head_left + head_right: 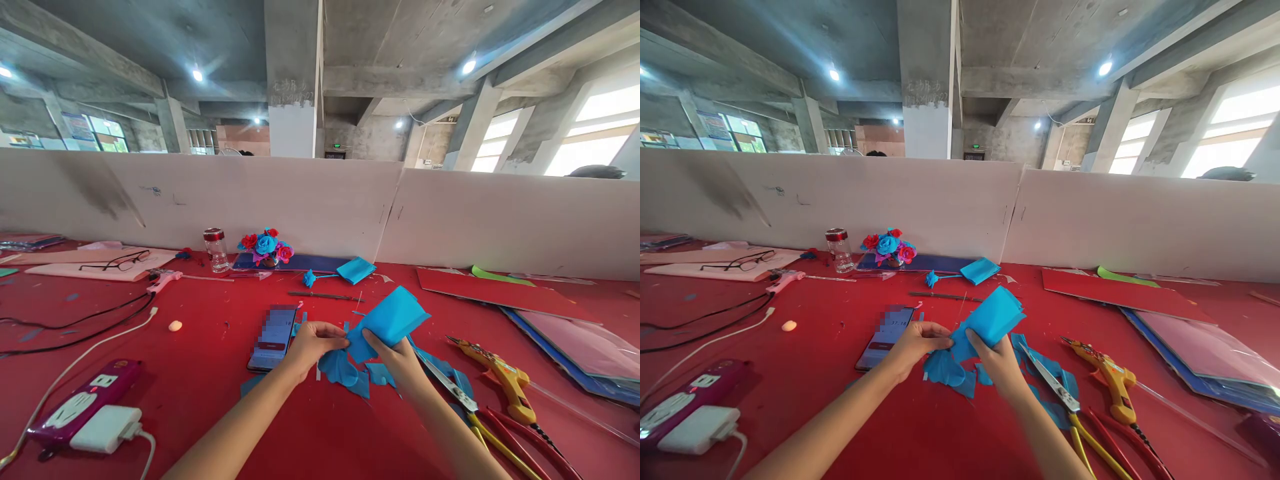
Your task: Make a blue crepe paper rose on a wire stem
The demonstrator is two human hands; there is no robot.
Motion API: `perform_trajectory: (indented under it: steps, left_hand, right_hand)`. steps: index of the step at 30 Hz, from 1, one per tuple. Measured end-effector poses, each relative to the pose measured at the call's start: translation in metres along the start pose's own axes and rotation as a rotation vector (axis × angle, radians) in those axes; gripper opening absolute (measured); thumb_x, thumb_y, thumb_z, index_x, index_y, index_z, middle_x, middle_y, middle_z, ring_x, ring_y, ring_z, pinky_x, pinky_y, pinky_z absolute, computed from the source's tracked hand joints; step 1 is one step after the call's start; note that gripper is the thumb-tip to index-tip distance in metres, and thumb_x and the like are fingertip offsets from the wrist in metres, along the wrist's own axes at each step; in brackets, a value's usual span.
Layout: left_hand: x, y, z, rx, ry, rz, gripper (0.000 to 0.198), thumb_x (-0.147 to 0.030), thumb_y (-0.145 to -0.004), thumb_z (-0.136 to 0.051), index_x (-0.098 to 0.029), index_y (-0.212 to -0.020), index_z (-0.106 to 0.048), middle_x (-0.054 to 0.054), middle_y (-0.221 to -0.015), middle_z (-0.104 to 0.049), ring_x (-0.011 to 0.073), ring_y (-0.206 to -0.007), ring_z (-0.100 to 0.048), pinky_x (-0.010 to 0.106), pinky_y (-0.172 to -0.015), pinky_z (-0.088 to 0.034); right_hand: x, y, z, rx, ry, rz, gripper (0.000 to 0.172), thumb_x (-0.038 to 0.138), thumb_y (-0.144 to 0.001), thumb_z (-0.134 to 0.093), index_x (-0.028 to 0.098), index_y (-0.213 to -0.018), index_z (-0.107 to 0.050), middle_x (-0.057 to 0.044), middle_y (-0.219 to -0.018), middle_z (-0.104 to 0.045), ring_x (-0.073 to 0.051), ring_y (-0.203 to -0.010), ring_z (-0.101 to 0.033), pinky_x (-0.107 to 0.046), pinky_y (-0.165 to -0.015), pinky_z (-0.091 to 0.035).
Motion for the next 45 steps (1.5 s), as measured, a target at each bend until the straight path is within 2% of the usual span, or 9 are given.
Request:
perform_trajectory:
  steps: [7,11,13,20,23,33,41,45]
  left_hand:
    - [0.003,0.000,-0.002,0.024,0.034,0.039,0.036,-0.027,-0.041,-0.081,-0.012,-0.071,-0.067,0.004,-0.066,-0.065,0.0147,-0.063,-0.058,0.028,-0.065,-0.045]
    - [0.002,0.002,-0.005,0.061,0.014,0.071,0.037,-0.029,-0.043,-0.080,-0.012,-0.074,-0.068,0.006,-0.072,-0.066,0.0164,-0.068,-0.058,0.029,-0.068,-0.043]
    - [0.002,0.002,-0.006,0.080,-0.017,0.069,0.033,-0.032,-0.046,-0.078,-0.013,-0.071,-0.068,0.006,-0.071,-0.066,0.0164,-0.068,-0.058,0.029,-0.068,-0.042]
    - [0.003,0.001,-0.002,0.064,-0.075,0.045,0.029,-0.037,-0.049,-0.075,-0.014,-0.064,-0.068,0.004,-0.064,-0.065,0.0157,-0.064,-0.055,0.028,-0.065,-0.041]
    - [0.003,0.000,-0.001,0.062,-0.116,0.066,0.029,-0.036,-0.046,-0.076,-0.014,-0.062,-0.068,0.004,-0.064,-0.064,0.0161,-0.065,-0.055,0.028,-0.065,-0.040]
    - [-0.001,0.001,-0.006,0.100,-0.133,0.055,0.027,-0.034,-0.040,-0.078,-0.014,-0.053,-0.065,0.001,-0.055,-0.060,0.0145,-0.059,-0.052,0.027,-0.062,-0.038]
    - [0.001,0.002,-0.010,0.112,-0.138,0.061,0.022,-0.030,-0.042,-0.077,-0.016,-0.054,-0.066,0.000,-0.052,-0.060,0.0135,-0.056,-0.052,0.026,-0.060,-0.038]
    - [0.000,0.004,-0.013,0.128,-0.209,0.048,0.021,-0.032,-0.044,-0.076,-0.016,-0.056,-0.067,-0.002,-0.052,-0.058,0.0109,-0.052,-0.048,0.024,-0.053,-0.034]
  right_hand:
    - [-0.004,-0.001,-0.002,0.052,-0.009,-0.024,0.029,0.042,-0.064,-0.066,0.015,-0.072,-0.059,-0.004,-0.069,-0.065,-0.019,-0.063,-0.059,-0.031,-0.059,-0.047]
    - [-0.002,0.001,-0.006,0.124,-0.028,-0.040,0.030,0.044,-0.066,-0.064,0.014,-0.067,-0.058,-0.004,-0.064,-0.063,-0.017,-0.056,-0.057,-0.029,-0.053,-0.045]
    - [-0.001,0.001,-0.006,0.121,-0.005,-0.038,0.031,0.045,-0.065,-0.064,0.015,-0.065,-0.056,-0.003,-0.061,-0.062,-0.016,-0.053,-0.055,-0.028,-0.050,-0.044]
    - [-0.001,0.002,-0.007,0.069,0.117,0.135,0.031,0.041,-0.069,-0.062,0.018,-0.055,-0.046,0.002,-0.050,-0.050,-0.011,-0.047,-0.045,-0.024,-0.045,-0.039]
    - [-0.001,0.003,-0.008,0.084,0.139,0.144,0.031,0.040,-0.069,-0.061,0.018,-0.054,-0.045,0.003,-0.049,-0.048,-0.010,-0.045,-0.042,-0.023,-0.043,-0.036]
    - [0.008,0.006,-0.008,0.144,0.061,-0.013,0.036,0.050,-0.063,-0.063,0.015,-0.059,-0.058,-0.001,-0.053,-0.059,-0.014,-0.047,-0.052,-0.025,-0.044,-0.040]
    - [0.010,0.010,-0.017,0.231,0.101,0.029,0.028,0.041,-0.062,-0.067,0.014,-0.059,-0.060,-0.002,-0.056,-0.060,-0.015,-0.051,-0.054,-0.026,-0.048,-0.042]
    - [0.011,0.009,-0.015,0.175,0.099,0.030,0.026,0.038,-0.062,-0.068,0.015,-0.056,-0.058,-0.001,-0.053,-0.058,-0.014,-0.049,-0.052,-0.026,-0.047,-0.041]
Point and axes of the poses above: each hand's wrist, its own y-axis away from the middle knuckle, its own z-axis out of the back of the hand, x = y × z, the point moved 4 cm from there along -y, towards the middle knuckle
